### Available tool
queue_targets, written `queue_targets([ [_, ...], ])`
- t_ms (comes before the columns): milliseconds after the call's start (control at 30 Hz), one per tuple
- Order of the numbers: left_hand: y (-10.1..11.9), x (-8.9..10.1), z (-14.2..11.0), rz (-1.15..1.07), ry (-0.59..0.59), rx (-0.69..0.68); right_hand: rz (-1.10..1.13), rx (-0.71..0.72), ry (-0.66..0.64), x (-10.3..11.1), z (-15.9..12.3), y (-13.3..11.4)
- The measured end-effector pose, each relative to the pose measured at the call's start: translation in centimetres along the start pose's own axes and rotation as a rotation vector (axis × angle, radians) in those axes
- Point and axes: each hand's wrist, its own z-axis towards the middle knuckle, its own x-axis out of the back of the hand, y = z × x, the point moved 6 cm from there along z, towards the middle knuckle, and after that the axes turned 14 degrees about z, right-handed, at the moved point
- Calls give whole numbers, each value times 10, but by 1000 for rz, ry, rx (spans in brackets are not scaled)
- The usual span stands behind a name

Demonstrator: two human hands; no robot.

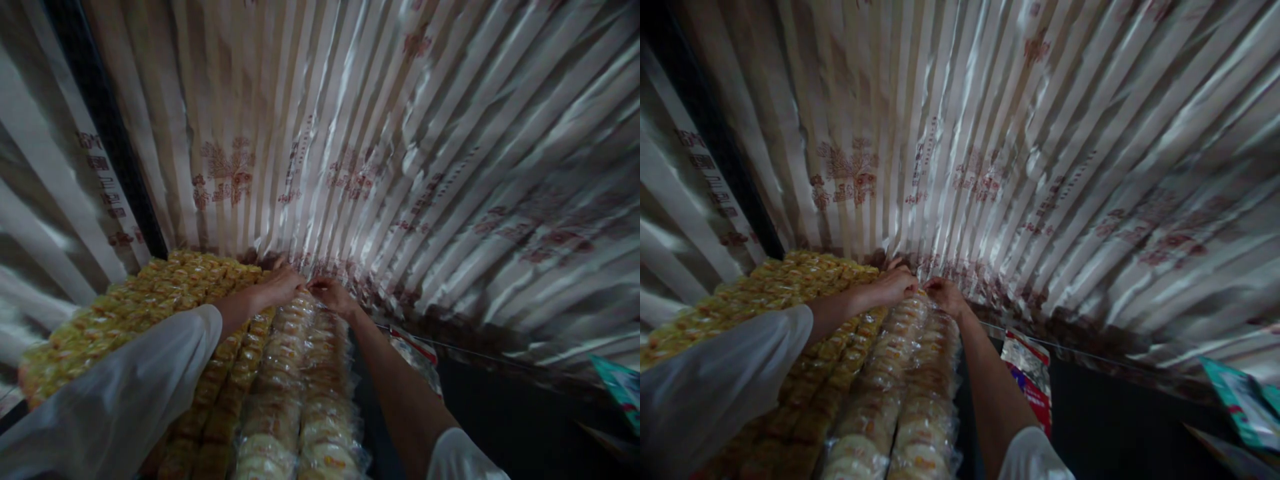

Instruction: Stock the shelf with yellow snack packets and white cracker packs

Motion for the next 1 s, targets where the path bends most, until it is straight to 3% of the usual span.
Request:
queue_targets([
  [400,-5,1,-2,10,33,124,4,-81,-58,1,-13,1],
  [567,-3,-4,2,26,24,133,24,-54,-60,1,-10,4],
  [733,3,10,-3,46,151,53,82,17,-5,-3,-2,5],
  [867,4,12,-8,44,41,-35,113,-17,-16,-5,0,8],
  [1000,2,9,-10,64,-24,-30,98,-26,-37,-5,-2,5],
])
